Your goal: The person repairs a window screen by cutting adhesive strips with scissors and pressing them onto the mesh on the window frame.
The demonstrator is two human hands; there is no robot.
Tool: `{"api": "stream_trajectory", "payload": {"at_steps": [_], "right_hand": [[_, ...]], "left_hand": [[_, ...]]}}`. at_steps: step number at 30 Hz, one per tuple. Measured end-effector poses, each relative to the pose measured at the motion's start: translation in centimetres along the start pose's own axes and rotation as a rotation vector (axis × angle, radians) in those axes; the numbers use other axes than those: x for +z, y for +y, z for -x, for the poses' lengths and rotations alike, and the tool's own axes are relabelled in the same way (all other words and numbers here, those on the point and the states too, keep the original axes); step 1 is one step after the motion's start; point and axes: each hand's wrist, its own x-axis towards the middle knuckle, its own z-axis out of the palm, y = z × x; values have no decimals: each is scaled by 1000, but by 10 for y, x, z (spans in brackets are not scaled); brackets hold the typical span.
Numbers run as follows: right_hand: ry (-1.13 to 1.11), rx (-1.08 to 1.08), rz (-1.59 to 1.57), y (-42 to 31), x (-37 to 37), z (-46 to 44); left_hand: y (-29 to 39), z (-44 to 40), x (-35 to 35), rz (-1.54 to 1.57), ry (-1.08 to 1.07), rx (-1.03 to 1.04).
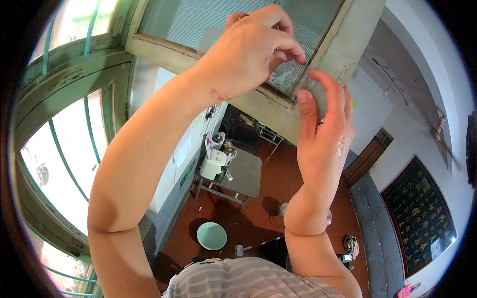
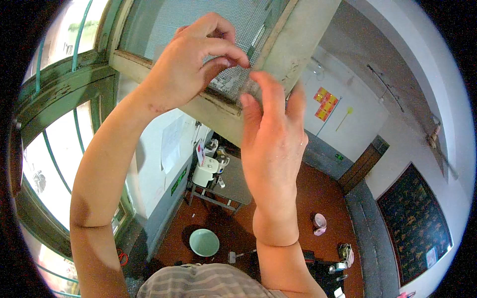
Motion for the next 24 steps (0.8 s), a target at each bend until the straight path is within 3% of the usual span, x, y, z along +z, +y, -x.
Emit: {"api": "stream_trajectory", "payload": {"at_steps": [4, 7, 13, 16, 24], "right_hand": [[-3, 2, 5, -1, 0, 0], [-9, 4, -4, -2, 0, 1], [-1, -9, 40, -2, 1, 1], [20, 92, -3, -12, 1, 2], [21, 15, 19, -6, -4, 1]], "left_hand": [[-1, 0, 0, 64, -10, -37], [3, 3, 0, -100, 74, 108], [5, 3, -5, -121, 6, 145], [-7, 0, -2, 95, -30, 14], [1, -15, -6, 97, -80, -14]]}}
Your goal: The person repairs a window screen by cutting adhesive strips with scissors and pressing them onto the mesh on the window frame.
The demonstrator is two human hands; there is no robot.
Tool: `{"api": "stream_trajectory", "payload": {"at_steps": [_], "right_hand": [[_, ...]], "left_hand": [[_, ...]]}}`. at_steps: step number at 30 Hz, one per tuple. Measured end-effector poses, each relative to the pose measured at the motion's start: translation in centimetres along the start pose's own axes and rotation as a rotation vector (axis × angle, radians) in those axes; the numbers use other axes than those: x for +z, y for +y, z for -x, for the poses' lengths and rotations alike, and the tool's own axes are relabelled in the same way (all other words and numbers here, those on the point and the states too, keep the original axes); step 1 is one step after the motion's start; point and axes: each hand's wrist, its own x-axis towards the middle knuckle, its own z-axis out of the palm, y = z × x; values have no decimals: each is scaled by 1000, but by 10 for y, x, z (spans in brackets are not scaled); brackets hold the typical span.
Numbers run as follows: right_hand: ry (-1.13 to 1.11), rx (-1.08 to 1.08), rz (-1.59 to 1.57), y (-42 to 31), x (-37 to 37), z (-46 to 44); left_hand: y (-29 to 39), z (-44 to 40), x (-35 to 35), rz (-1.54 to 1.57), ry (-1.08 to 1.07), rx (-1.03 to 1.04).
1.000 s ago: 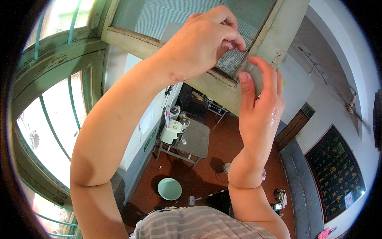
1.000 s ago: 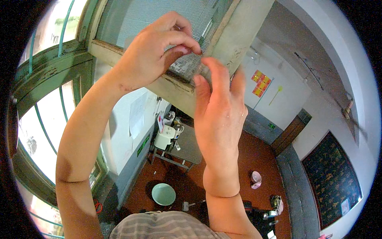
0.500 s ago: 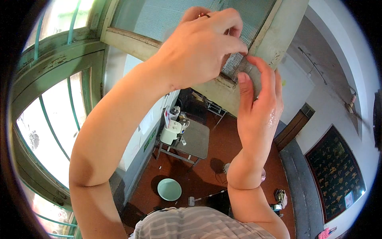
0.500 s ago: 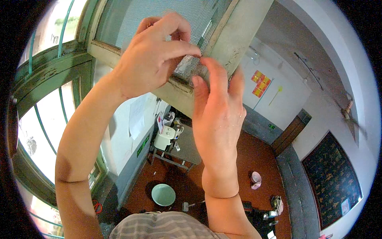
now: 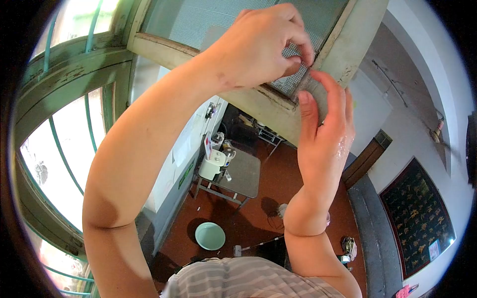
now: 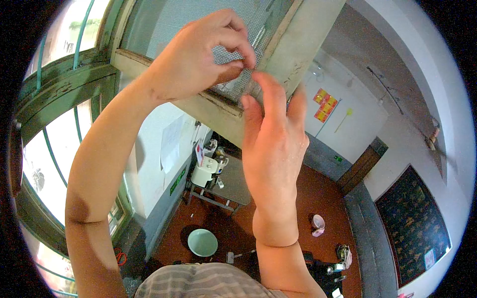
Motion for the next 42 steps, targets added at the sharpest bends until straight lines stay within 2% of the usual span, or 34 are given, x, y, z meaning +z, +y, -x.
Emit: {"api": "stream_trajectory", "payload": {"at_steps": [4, 10, 13, 16, 18, 20, 22, 25, 26, 29, 33, 36, 42], "right_hand": [[-18, 4, 6, 2, -1, 0], [44, -3, -11, 1, 2, 1], [38, 18, -14, -1, 2, 1], [16, 54, -30, 1, -2, 2], [23, 24, -18, 4, -4, 2], [27, 27, -27, 6, -4, 3], [26, 60, -57, 5, -1, 2], [31, -2, -28, 8, 1, 2], [29, -3, -27, 8, 1, 2], [24, -7, -31, 5, 0, 2], [17, -15, -40, 5, -1, 1], [3, 14, -39, 5, -1, 1], [-3, 41, -52, 5, -1, 2]], "left_hand": [[1, -8, -7, 161, -110, -192], [-5, -16, -14, 272, -147, -145], [11, -27, -25, 372, -215, -498], [3, -28, -18, 437, -65, -446], [3, -19, -17, -160, 254, 58], [0, 2, -23, -537, 288, 415], [-5, 34, -31, -691, 51, 608], [4, 58, -15, -451, -114, 462], [7, 62, -15, -483, -200, 389], [0, 75, -10, -490, -141, 239], [-13, 80, -16, -559, -168, 71], [-21, 82, -22, -622, -228, 28], [-40, 98, -23, -695, -101, -55]]}}
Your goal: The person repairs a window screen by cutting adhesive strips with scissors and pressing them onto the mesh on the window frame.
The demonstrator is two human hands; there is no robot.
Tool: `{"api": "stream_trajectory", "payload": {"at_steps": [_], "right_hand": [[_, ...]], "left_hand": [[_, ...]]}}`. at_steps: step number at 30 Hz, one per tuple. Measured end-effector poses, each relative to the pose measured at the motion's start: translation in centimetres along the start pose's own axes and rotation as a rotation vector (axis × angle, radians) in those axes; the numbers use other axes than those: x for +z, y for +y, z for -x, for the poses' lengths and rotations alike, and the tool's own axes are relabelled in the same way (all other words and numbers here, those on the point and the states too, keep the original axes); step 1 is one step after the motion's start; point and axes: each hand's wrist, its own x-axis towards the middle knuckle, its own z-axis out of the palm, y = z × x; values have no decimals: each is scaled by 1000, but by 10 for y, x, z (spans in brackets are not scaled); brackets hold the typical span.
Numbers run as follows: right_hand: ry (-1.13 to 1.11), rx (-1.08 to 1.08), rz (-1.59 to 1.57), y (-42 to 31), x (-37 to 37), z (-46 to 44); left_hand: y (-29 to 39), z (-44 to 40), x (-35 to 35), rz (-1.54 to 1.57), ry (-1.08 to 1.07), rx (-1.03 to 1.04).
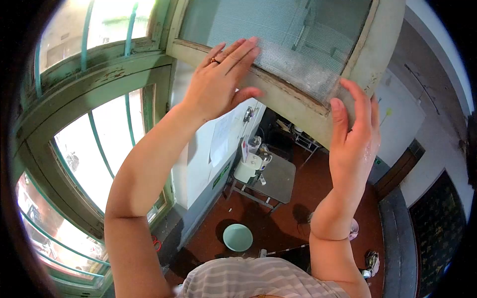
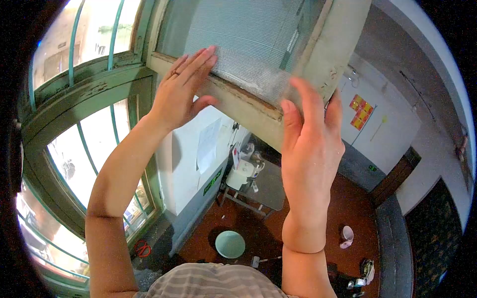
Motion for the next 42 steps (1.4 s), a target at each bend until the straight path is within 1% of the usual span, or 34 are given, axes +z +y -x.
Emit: {"api": "stream_trajectory", "payload": {"at_steps": [6, 9, 12, 13, 15, 16, 18, 21, 25, 28, 31, 34, 37, 40, 42], "right_hand": [[9, -17, 13, 0, 1, 0], [1, -15, 21, -1, 0, 0], [-12, 14, 24, -4, -1, 1], [-16, 27, 21, -5, -1, 0], [28, -13, 25, -4, 0, 0], [50, -32, 27, -3, 1, 0], [17, -34, 26, -2, 0, 0], [-2, -40, 22, 0, -1, 0], [-6, -16, 37, -1, -1, 0], [-3, -21, 44, -2, -2, 0], [5, -22, 40, -2, 0, 1], [3, -27, 47, -1, 0, 1], [-3, -46, 43, 1, 0, 0], [9, -61, 25, 2, 1, 0], [10, -60, 30, 1, 0, 0]], "left_hand": [[-5, 7, -4, 50, 18, -58], [-15, 10, 7, 233, 90, -220], [-14, 10, 5, 174, 219, -210], [-13, 9, 2, 141, 196, -93], [-11, 7, -6, 73, 145, 140], [-10, 6, -6, 91, 76, 158], [-9, 4, -4, 128, -63, 190], [-25, 8, -6, 17, -127, 115], [-40, 15, -7, -66, -84, 126], [-38, 11, -5, -28, 80, 164], [-28, 2, -6, 0, 3, 215], [-27, -2, -11, -59, -171, 157], [-32, 0, -10, -91, -184, 127], [-35, 0, -3, -51, -33, 97], [-31, -2, -1, -73, -56, 98]]}}
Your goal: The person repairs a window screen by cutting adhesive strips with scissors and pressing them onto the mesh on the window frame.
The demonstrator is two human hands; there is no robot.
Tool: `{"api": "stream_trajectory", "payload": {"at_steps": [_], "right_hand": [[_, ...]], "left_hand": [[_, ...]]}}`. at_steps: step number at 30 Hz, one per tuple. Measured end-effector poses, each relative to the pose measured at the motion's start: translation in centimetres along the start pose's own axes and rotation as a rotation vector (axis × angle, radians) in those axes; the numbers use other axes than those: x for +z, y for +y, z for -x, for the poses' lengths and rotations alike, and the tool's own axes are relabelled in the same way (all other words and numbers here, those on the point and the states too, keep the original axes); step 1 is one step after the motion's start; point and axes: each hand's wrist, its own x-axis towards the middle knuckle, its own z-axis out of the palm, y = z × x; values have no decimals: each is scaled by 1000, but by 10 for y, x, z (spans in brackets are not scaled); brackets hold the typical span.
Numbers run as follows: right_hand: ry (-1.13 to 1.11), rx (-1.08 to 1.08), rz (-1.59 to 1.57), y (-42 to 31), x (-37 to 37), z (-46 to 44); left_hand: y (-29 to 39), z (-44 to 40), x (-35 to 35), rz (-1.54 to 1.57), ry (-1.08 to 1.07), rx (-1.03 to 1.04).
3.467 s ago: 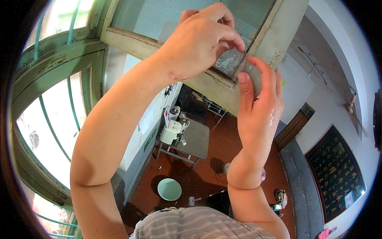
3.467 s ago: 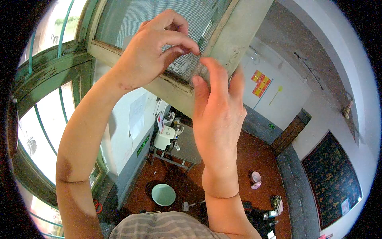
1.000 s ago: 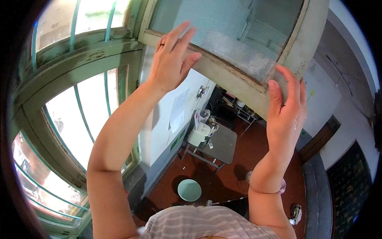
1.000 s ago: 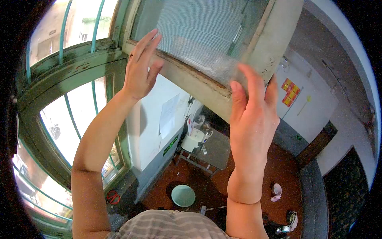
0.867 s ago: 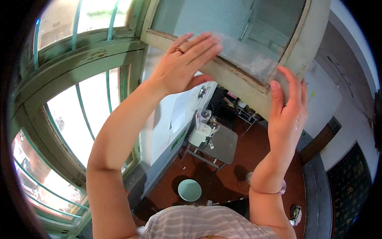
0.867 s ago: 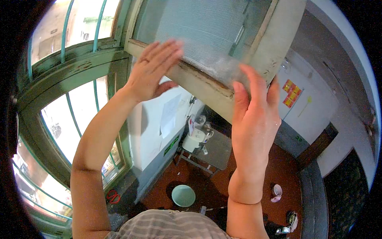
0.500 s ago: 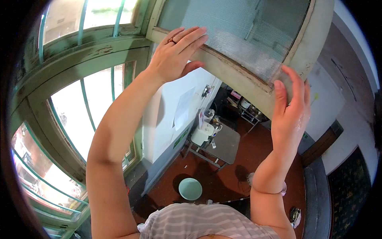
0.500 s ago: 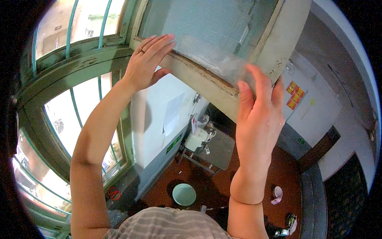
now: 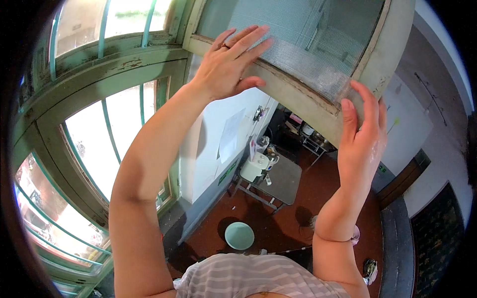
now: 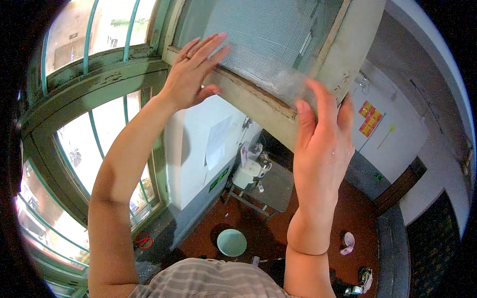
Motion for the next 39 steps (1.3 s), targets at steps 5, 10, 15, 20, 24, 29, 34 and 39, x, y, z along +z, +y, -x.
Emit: {"api": "stream_trajectory", "payload": {"at_steps": [5, 10, 15, 20, 24, 29, 34, 39], "right_hand": [[-3, 13, -2, 1, 1, 1], [-3, 19, 7, 2, 1, 2], [7, 39, -18, -2, 0, 2], [-13, 68, 11, -2, 0, 2], [2, 27, 23, 0, 1, 1], [-16, 62, 18, -3, -1, 1], [-11, 60, 26, -4, -2, 2], [-8, 56, 14, -4, -2, 2]], "left_hand": [[-4, -1, -3, 25, -39, 1], [-13, 11, -9, -37, -105, -28], [-10, 12, -11, 77, 15, -28], [-10, 8, -17, 86, -27, 2], [-17, 9, -22, 48, -42, 61], [-20, 2, -19, 123, 34, -24], [-12, -25, -13, 375, 52, -277], [-12, -35, -27, 359, 11, -268]]}}
